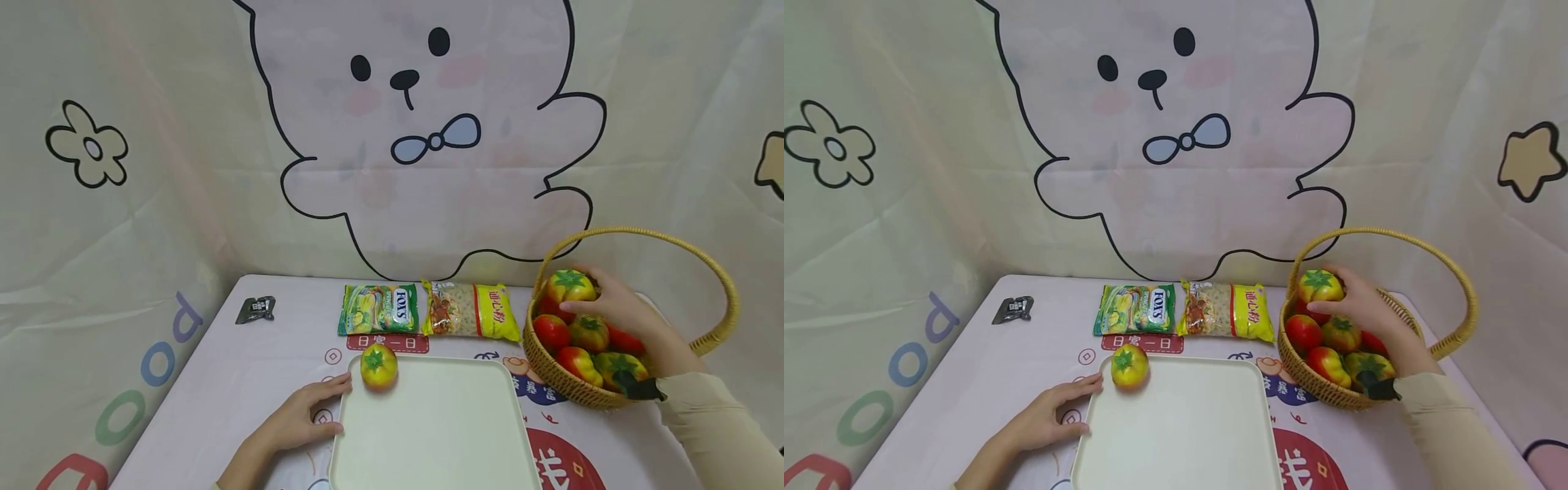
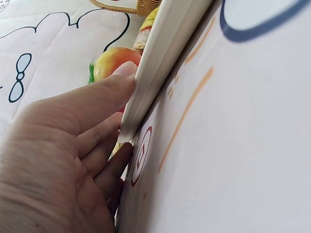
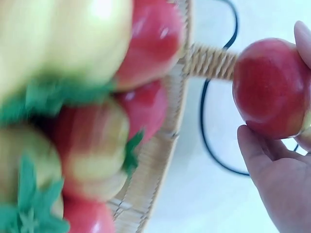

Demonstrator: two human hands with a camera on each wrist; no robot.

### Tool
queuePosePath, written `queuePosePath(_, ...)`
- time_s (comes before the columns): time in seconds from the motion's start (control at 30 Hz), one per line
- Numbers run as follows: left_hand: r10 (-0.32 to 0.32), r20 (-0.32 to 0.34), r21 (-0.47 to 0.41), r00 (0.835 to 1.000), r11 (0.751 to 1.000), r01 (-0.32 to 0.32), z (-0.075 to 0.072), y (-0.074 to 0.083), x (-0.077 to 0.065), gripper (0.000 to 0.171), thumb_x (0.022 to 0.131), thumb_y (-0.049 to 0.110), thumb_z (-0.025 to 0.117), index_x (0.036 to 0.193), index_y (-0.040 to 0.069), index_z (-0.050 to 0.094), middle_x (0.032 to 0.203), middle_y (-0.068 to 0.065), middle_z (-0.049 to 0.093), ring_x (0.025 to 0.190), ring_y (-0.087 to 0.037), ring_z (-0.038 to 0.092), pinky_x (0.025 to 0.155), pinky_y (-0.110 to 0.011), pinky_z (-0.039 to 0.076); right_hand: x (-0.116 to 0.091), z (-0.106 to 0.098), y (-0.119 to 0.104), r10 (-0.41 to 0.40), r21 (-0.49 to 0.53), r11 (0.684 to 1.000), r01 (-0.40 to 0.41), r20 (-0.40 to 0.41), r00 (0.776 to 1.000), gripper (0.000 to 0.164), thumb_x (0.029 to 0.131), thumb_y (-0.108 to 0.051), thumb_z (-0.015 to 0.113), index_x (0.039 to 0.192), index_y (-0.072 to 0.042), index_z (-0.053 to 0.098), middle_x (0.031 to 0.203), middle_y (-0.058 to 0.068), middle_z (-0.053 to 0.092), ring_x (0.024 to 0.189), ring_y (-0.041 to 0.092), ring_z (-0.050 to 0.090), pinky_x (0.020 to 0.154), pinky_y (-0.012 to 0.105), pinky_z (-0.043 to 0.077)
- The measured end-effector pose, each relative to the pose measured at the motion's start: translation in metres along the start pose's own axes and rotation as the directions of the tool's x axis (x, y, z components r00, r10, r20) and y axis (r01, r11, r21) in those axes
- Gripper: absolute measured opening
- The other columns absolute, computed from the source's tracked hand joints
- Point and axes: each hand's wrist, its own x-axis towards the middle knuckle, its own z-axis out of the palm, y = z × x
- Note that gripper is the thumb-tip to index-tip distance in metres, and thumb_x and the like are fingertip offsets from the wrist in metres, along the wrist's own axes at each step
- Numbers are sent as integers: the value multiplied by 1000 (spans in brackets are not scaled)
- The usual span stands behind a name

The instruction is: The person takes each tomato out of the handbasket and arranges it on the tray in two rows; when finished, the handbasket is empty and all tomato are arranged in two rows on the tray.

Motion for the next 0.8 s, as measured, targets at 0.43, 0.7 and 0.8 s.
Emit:
queuePosePath(0.43, -39, 15, -5, 999, 999, 39, -1, 2, 0, 63, 77, 46, 73, 134, 24, 55, 145, 9, 46, 133, -22, 44, 108, -48, 37, -22, 48, -52, -137, 67, 988, 141, -51, 989, 82, 81, -30, 74, 146, -9, 28, 132, 25, 40, 107, 39, 49, 77, 43, 59)
queuePosePath(0.7, -18, 4, 5, 1000, 1000, 18, -1, 2, 1, 63, 77, 43, 74, 134, 23, 55, 144, 7, 47, 133, -21, 45, 108, -46, 38, -28, 79, -74, -171, 219, 959, 179, -58, 984, 77, 82, -22, 74, 145, -14, 30, 134, 20, 40, 113, 35, 46, 77, 21, 53)
queuePosePath(0.8, -13, 3, 12, 1000, 1000, 13, -1, 1, 1, 63, 77, 43, 74, 134, 23, 55, 144, 7, 47, 133, -21, 45, 108, -45, 38, -29, 91, -82, -176, 291, 938, 190, -73, 982, 78, 81, -20, 74, 146, -16, 30, 138, 20, 36, 116, 37, 45, 78, 18, 53)
